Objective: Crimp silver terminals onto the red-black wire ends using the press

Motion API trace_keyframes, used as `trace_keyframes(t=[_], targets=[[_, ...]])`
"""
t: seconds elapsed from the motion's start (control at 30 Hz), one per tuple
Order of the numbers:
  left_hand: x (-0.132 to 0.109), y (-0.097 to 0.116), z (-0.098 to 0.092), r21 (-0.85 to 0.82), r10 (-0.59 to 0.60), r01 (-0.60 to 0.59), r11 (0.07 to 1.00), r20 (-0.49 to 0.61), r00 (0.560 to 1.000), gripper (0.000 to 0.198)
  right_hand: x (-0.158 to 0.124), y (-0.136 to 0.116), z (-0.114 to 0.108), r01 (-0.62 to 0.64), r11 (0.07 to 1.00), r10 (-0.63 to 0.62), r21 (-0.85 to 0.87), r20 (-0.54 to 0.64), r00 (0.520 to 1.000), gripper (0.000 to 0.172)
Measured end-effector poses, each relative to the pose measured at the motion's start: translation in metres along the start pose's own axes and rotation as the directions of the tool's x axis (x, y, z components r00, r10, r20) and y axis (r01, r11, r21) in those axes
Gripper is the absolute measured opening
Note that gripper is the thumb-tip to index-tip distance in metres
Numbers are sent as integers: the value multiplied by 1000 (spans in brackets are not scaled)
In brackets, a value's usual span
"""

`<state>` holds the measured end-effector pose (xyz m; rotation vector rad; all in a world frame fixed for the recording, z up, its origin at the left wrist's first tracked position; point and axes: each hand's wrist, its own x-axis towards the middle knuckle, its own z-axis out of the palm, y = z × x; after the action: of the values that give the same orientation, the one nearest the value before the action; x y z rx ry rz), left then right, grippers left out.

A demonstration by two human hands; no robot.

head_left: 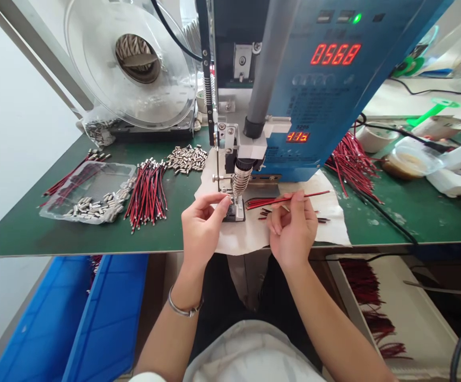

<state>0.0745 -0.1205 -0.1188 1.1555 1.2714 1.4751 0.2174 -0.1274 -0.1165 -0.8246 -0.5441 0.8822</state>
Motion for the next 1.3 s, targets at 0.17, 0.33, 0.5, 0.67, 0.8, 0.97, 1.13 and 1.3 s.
trace_keyframes(t=[0.17,0.33,0.5,0.67,0.8,0.97,1.13,1.3], targets=[[0,-1,0,-3,-8,8,1000,8,1000,19,0,1,0,-3,1000,3,-11,8,1000,44],[0,0,0,0,-13,13,1000,4,1000,21,1,2,0,-49,999,49,-15,28,998,47],[0,1,0,-2,-15,15,1000,3,1000,23,3,4,1,-44,998,45,-37,37,998,48],[1,1,0,24,1,-1,1000,-13,1000,22,5,7,-1,-52,996,56,-66,56,997,47],[1,0,0,24,1,-1,1000,-13,1000,22,5,8,-3,-80,991,90,-106,85,992,35],[1,1,0,36,0,1,999,-22,1000,20,6,9,-5,-104,983,124,-151,129,984,31],[1,2,1,44,-9,11,999,-33,999,20,6,7,-5,-116,979,148,-167,194,970,35],[1,2,1,24,-5,6,1000,-38,999,20,4,5,-4,-104,986,125,-128,174,977,39]])
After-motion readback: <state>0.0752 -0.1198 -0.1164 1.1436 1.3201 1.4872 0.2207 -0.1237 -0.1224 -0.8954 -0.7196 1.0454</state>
